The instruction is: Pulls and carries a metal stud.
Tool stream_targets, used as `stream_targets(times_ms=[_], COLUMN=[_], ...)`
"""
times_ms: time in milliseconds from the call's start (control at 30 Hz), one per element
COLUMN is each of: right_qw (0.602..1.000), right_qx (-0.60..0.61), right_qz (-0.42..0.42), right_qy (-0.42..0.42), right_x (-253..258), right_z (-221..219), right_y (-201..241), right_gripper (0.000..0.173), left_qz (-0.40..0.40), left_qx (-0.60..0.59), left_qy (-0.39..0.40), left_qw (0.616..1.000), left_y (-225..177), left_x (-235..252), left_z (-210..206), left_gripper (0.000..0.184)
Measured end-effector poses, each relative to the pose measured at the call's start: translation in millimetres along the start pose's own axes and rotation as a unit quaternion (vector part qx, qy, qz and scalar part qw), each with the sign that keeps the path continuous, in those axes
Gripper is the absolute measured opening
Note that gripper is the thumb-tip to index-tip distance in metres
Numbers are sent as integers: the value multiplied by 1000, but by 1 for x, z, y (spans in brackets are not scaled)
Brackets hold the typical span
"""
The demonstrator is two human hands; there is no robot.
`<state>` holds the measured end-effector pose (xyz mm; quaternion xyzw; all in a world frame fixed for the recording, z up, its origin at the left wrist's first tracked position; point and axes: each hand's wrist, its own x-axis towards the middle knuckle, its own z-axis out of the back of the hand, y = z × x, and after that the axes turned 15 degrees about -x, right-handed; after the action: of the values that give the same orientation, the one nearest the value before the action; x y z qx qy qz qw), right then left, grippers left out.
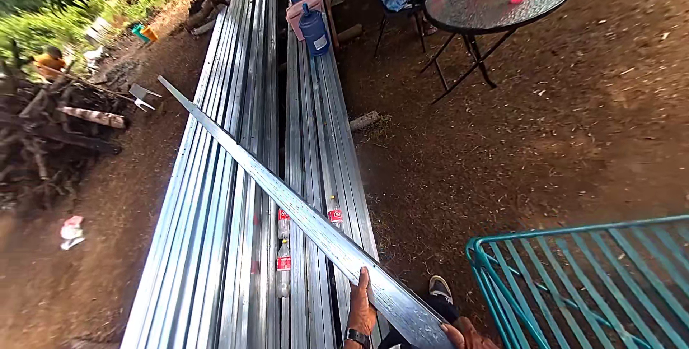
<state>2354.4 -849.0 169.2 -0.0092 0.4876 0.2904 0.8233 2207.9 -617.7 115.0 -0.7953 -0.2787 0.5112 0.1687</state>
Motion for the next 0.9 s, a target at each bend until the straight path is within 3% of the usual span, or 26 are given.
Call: stream_targets(times_ms=[200,400,667,900], right_qw=[1000,996,991,990], right_qx=[17,-2,46,91], right_qz=[1,-6,23,14], right_qy=[-11,-90,-122,-109], right_x=[-9,33,72,90], right_z=[37,97,199,238], right_y=[-11,-50,-111,-138], right_gripper=[81,85,80,75], left_qz=[-10,13,86,162], left_qx=[12,-4,13,68], left_qy=[-11,68,193,182], left_qw=[1000,998,977,967], left_y=[-6,0,21,-3], left_x=[-5,22,68,84], left_z=[-37,-106,-203,-235], left_gripper=[73,68,63,75])
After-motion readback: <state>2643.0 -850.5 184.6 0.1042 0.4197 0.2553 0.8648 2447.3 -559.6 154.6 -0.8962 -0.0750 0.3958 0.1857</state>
